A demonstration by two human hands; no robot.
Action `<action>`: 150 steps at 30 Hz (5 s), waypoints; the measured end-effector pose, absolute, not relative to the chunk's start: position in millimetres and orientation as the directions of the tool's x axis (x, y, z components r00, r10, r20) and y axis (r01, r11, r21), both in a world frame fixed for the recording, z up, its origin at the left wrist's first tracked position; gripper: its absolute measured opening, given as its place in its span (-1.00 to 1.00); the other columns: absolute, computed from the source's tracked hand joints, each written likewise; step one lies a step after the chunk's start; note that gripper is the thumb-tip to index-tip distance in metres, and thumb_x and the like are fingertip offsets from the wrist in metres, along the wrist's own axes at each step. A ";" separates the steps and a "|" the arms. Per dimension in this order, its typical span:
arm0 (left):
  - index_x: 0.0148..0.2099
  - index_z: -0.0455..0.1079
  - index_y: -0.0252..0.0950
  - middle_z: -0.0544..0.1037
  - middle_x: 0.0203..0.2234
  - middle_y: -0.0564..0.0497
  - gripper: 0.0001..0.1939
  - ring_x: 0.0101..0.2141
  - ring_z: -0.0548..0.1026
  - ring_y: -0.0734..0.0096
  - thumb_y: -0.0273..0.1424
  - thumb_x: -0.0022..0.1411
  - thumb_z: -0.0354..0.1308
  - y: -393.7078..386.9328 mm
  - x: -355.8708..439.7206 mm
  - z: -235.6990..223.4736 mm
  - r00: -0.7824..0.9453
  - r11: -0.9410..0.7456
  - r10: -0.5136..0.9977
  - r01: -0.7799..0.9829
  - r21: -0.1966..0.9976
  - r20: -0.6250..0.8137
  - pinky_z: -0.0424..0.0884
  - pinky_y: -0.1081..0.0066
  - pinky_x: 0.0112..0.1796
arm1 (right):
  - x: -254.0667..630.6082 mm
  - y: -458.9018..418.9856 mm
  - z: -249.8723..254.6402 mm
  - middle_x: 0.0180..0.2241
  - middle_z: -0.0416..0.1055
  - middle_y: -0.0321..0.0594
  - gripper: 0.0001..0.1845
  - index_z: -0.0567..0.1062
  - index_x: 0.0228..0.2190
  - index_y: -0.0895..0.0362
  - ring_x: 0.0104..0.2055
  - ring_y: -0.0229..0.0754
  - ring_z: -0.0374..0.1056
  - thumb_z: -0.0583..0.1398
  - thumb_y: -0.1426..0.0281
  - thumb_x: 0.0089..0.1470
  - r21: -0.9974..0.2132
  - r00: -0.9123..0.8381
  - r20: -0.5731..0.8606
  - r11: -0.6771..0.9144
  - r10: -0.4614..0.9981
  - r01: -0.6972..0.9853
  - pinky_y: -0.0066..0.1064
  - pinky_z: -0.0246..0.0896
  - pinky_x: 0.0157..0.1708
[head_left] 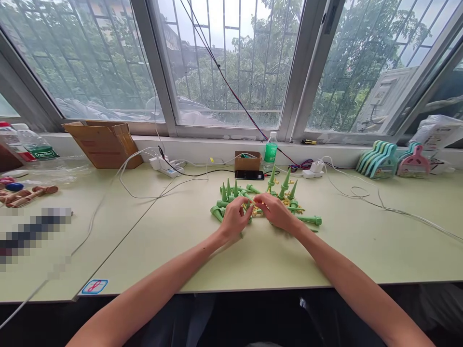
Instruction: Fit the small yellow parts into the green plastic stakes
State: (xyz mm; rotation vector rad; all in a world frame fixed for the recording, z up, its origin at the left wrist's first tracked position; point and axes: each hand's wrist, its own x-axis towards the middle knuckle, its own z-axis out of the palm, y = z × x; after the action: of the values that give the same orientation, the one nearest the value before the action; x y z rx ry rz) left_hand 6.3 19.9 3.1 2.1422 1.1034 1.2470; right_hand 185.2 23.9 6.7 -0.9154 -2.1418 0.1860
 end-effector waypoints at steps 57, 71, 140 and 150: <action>-0.20 0.28 -0.27 0.42 -0.42 0.05 -0.80 -0.57 0.40 0.55 -0.26 0.21 0.09 30.4 2.8 0.1 0.177 -0.500 0.865 0.248 0.830 0.469 0.23 0.54 -0.59 | 186.8 26.9 10.3 -0.40 0.39 -0.18 -0.77 0.40 -0.34 0.11 -0.36 -0.17 0.27 -0.01 0.35 0.27 -0.444 -0.330 0.654 0.698 0.681 0.562 -0.37 0.17 -0.31; -0.19 0.28 -0.28 0.44 -0.41 0.05 -0.79 -0.57 0.39 0.57 -0.26 0.21 0.10 28.7 4.2 1.5 0.182 -0.507 0.861 0.237 0.829 0.474 0.25 0.54 -0.58 | 185.7 25.9 8.9 -0.36 0.41 -0.16 -0.78 0.43 -0.30 0.11 -0.34 -0.17 0.29 0.00 0.36 0.27 -0.458 -0.349 0.641 0.705 0.684 0.541 -0.37 0.19 -0.28; -0.28 0.28 -0.27 0.39 -0.48 0.08 -0.84 -0.60 0.24 0.60 -0.28 0.27 0.01 23.7 3.7 3.6 0.216 -0.607 0.795 0.321 0.727 0.567 0.19 0.55 -0.57 | 178.5 19.4 8.8 -0.39 0.40 -0.20 -0.84 0.45 -0.31 0.15 -0.43 -0.25 0.26 0.09 0.36 0.23 -0.496 -0.399 0.607 0.720 0.687 0.486 -0.41 0.19 -0.39; -0.29 0.28 -0.27 0.39 -0.49 0.08 -0.83 -0.59 0.26 0.58 -0.28 0.27 0.00 23.2 3.3 4.3 0.227 -0.614 0.788 0.334 0.715 0.572 0.19 0.54 -0.57 | 178.7 20.4 7.4 -0.47 0.38 -0.23 -0.76 0.41 -0.41 0.13 -0.43 -0.23 0.26 0.06 0.31 0.25 -0.488 -0.392 0.603 0.710 0.695 0.508 -0.42 0.15 -0.39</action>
State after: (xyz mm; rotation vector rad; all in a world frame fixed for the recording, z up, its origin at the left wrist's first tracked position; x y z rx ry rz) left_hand 3.3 23.2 4.3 2.0620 1.0314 1.3659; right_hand 178.7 20.4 7.4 -0.9139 -2.0768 0.2836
